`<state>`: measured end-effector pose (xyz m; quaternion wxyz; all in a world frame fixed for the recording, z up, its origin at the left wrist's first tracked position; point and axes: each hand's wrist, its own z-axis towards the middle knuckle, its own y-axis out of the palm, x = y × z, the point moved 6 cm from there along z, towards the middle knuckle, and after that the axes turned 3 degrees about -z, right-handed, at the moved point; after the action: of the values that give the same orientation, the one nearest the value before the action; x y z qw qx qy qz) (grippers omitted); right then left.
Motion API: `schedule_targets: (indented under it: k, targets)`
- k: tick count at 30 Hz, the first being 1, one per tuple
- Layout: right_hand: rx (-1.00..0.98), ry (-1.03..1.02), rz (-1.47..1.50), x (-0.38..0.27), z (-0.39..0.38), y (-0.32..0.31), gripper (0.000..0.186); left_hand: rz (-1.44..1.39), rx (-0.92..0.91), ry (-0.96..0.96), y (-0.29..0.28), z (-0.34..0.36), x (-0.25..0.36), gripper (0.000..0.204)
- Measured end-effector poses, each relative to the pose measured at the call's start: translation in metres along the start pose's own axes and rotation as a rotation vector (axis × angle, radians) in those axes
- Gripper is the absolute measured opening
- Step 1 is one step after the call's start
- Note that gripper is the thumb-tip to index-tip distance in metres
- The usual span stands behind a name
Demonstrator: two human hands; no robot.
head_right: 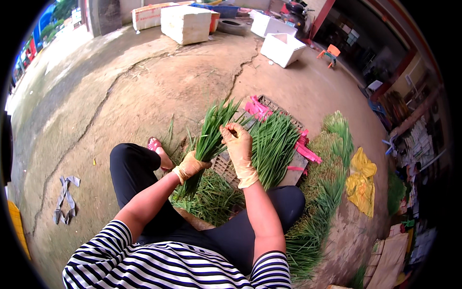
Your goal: The person gathers chives into a bundle, aligns them by hand, and secures them with a plastic tie.
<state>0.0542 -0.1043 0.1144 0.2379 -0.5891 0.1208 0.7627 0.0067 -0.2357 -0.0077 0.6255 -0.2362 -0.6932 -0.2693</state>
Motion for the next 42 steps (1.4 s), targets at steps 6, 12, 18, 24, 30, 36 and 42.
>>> schedule_targets:
  k: [6,12,18,24,30,36,42]
  targets:
    - [-0.088,0.058,0.039,-0.005,-0.006,0.002,0.008,-0.043,-0.06,-0.042,0.009,-0.009,0.016,0.034]
    - [-0.013,0.15,0.171,-0.015,-0.011,0.005,0.009,-0.066,-0.07,-0.042,0.011,-0.008,0.015,0.031]
    - [0.046,0.107,0.181,-0.017,-0.013,-0.006,0.022,-0.262,0.055,-0.089,-0.01,-0.001,0.001,0.025]
    - [-0.427,0.1,-0.489,0.107,-0.059,0.043,0.085,-0.548,0.408,-0.159,-0.03,0.016,-0.012,0.019]
    - [-0.708,0.381,0.014,0.107,-0.075,0.064,0.056,-0.484,0.092,-0.155,-0.013,-0.005,0.016,0.045]
    - [-0.868,0.721,0.336,0.077,-0.089,0.049,0.056,-0.819,-0.539,-0.238,0.004,-0.019,0.039,0.051]
    - [-0.836,0.63,0.335,0.072,-0.095,0.055,0.062,-0.773,-0.382,-0.204,0.011,-0.021,0.037,0.045]
